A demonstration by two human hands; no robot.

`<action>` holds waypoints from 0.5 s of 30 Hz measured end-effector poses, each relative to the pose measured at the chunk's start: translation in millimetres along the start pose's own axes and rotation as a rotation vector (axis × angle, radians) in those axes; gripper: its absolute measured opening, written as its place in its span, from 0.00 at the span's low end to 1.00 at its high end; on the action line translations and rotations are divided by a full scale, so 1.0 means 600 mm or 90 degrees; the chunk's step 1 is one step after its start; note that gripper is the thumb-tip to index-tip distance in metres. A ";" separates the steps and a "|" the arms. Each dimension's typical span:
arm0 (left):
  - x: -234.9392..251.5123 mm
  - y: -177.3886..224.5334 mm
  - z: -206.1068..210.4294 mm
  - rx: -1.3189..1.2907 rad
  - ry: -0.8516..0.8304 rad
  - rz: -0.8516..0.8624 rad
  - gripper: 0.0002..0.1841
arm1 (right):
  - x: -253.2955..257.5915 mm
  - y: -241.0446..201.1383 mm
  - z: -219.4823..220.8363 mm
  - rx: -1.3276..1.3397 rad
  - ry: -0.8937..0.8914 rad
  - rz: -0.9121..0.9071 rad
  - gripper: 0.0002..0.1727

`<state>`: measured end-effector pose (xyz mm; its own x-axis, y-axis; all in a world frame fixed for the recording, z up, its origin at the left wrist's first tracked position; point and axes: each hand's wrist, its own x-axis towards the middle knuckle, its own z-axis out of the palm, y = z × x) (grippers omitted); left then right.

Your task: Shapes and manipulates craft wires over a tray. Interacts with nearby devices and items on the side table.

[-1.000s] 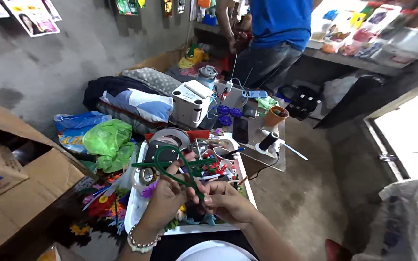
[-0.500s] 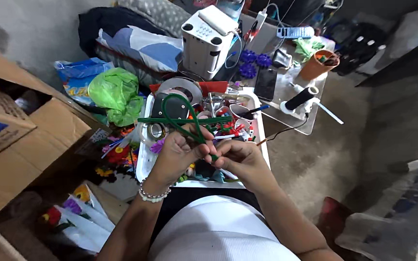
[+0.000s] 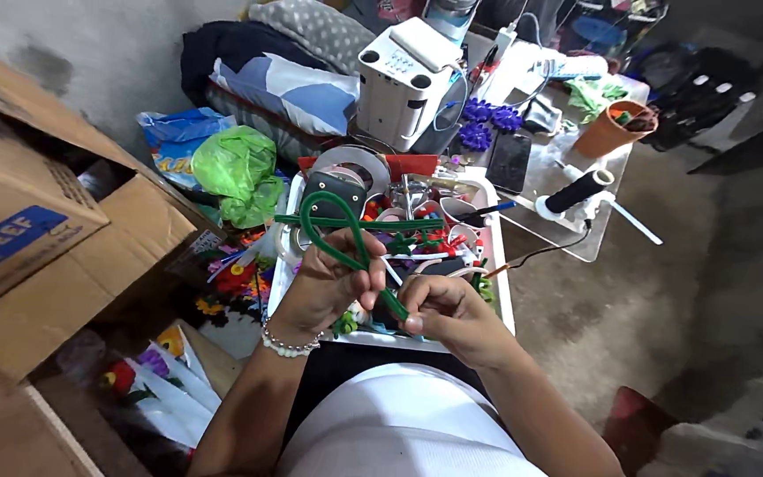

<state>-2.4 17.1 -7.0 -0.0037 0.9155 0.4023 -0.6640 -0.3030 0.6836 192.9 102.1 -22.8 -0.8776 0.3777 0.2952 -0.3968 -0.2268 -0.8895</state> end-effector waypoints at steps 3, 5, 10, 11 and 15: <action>0.001 0.018 -0.003 0.052 0.019 0.015 0.11 | -0.001 0.005 0.001 -0.049 0.003 -0.040 0.03; 0.001 0.028 -0.004 0.080 0.033 0.025 0.12 | -0.001 0.009 -0.001 -0.094 -0.001 -0.070 0.03; -0.002 0.050 -0.002 0.102 0.050 0.057 0.12 | -0.007 0.018 -0.006 -0.092 -0.045 -0.083 0.03; -0.002 0.054 -0.001 0.106 0.052 0.060 0.13 | -0.008 0.020 -0.006 -0.076 -0.054 -0.076 0.03; 0.001 0.062 0.004 0.101 0.067 0.089 0.14 | -0.013 0.026 -0.009 -0.047 -0.069 -0.062 0.04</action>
<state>-25.3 5.5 20.0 -0.1714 0.8814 0.4401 -0.5261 -0.4596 0.7155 195.0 100.3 -41.0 -0.8616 0.2942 0.4137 -0.4640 -0.1260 -0.8768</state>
